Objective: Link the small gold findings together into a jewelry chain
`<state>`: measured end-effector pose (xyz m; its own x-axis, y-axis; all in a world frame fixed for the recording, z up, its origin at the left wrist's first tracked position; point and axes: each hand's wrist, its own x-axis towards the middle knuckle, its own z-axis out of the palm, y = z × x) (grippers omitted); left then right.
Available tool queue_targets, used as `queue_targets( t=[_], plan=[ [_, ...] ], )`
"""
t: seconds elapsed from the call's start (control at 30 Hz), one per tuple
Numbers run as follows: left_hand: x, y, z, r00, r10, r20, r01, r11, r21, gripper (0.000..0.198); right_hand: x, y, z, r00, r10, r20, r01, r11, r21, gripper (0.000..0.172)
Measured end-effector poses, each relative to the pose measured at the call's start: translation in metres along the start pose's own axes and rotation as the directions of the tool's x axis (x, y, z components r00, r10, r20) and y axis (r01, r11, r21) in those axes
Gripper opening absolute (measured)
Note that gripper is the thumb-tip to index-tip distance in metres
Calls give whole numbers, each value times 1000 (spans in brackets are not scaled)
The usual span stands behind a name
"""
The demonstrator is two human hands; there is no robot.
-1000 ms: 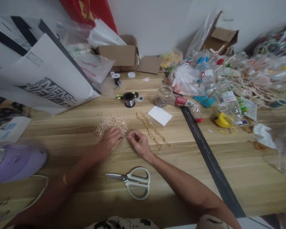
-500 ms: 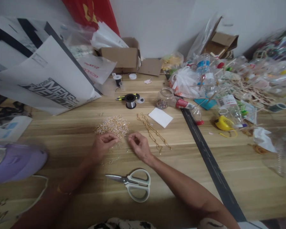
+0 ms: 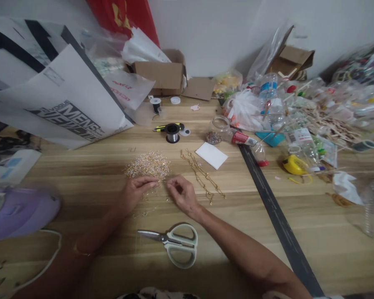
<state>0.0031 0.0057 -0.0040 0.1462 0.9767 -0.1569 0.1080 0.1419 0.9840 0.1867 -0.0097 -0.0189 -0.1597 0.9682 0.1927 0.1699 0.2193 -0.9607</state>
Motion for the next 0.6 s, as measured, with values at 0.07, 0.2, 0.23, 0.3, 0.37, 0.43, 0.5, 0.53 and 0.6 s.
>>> queue_targets(
  t=[0.07, 0.2, 0.23, 0.3, 0.37, 0.43, 0.5, 0.53, 0.6],
  plan=[
    [0, -1, 0, 1000, -9, 13, 9, 1000, -17, 24, 0, 0, 0, 1000, 2, 1, -2, 1000, 0, 15],
    [1, -4, -1, 1000, -25, 17, 26, 998, -51, 25, 0, 0, 0, 1000, 8, 6, -8, 1000, 6, 16],
    [1, -4, -1, 999, -31, 17, 32, 998, -57, 25, 0, 1, 0, 1000, 8, 7, -8, 1000, 7, 15],
    [1, -4, -2, 999, -40, 23, 42, 997, -66, 26, 0, 1, 0, 1000, 7, 8, -7, 1000, 10, 15],
    [0, -4, -1, 999, -44, 20, 45, 996, -71, 26, 0, 2, 0, 1000, 7, 10, -7, 1000, 11, 15],
    [0, -3, -1, 999, -45, 11, 46, 997, -69, 25, 0, 1, 0, 1000, 9, 10, -9, 1000, 9, 16],
    [0, -3, -1, 999, -45, 10, 45, 997, -64, 24, -1, 1, 0, 1000, 13, 11, -13, 1000, 8, 17],
    [0, -2, 0, 999, -43, 13, 44, 997, -61, 24, -1, 0, 0, 1000, 15, 10, -15, 1000, 8, 17],
    [0, -2, 0, 999, -41, 18, 42, 998, -56, 24, -1, 0, 0, 1000, 16, 11, -16, 1000, 11, 18]
  ],
)
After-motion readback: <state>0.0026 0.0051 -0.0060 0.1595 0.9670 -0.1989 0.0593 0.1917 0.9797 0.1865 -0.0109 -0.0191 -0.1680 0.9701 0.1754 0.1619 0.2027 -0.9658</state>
